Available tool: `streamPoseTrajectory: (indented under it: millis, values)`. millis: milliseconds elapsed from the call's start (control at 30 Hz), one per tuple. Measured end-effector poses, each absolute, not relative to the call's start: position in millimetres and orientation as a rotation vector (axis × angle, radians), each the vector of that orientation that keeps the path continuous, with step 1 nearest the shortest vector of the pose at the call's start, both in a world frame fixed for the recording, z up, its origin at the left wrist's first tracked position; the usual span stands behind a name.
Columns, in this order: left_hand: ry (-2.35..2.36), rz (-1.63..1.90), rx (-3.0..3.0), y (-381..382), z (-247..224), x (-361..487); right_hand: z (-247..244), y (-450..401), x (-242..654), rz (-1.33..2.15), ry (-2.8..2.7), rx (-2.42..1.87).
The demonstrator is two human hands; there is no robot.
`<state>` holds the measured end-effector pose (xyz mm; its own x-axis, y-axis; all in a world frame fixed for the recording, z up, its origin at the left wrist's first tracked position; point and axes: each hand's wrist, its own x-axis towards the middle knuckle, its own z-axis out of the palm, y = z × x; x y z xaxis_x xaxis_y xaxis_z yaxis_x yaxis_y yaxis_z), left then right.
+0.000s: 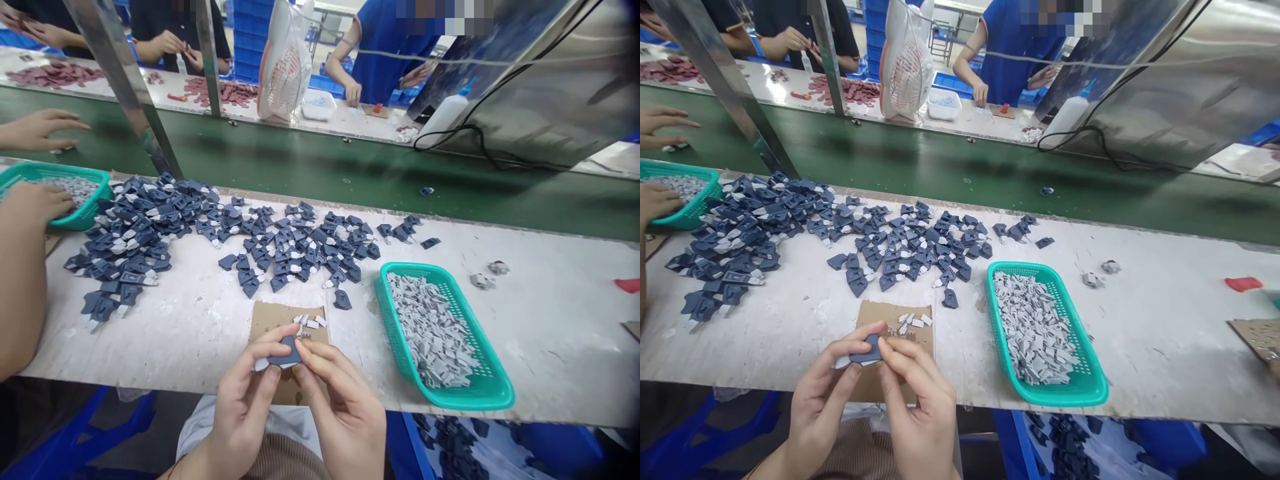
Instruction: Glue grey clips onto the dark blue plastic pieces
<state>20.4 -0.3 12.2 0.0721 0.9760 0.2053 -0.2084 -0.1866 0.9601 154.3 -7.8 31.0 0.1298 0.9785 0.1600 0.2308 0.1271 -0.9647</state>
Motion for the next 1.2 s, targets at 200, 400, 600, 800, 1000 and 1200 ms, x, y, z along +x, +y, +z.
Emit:
streamPoseTrajectory:
  millis: [200, 400, 600, 800, 1000, 1200]
  values:
    - [0.89, 1.398, 1.246, 5.4, 3.7, 27.1, 30.9, -7.4, 146.3, 0.762, -1.284, -1.329]
    - [0.879, 1.387, 1.163, 21.1, 5.0, 34.8, 31.6, 4.2, 152.4, 0.727, -1.272, -1.324]
    - [0.959, 1.246, 1.183, 61.5, 23.3, 32.1, 36.4, 17.2, 171.5, 0.819, -1.343, -1.22]
    - [1.253, 1.256, 1.274, 164.2, 34.5, 13.7, 42.4, 28.7, 266.3, 0.461, -1.485, -1.567]
    - [1.507, 1.145, 1.413, 296.9, 34.7, 2.2, 28.8, 68.4, 379.3, 0.174, -1.836, -1.906]
    - [1.787, 1.033, 1.695, 376.1, 22.6, -11.2, 22.7, 95.2, 395.2, 0.244, -2.051, -1.869]
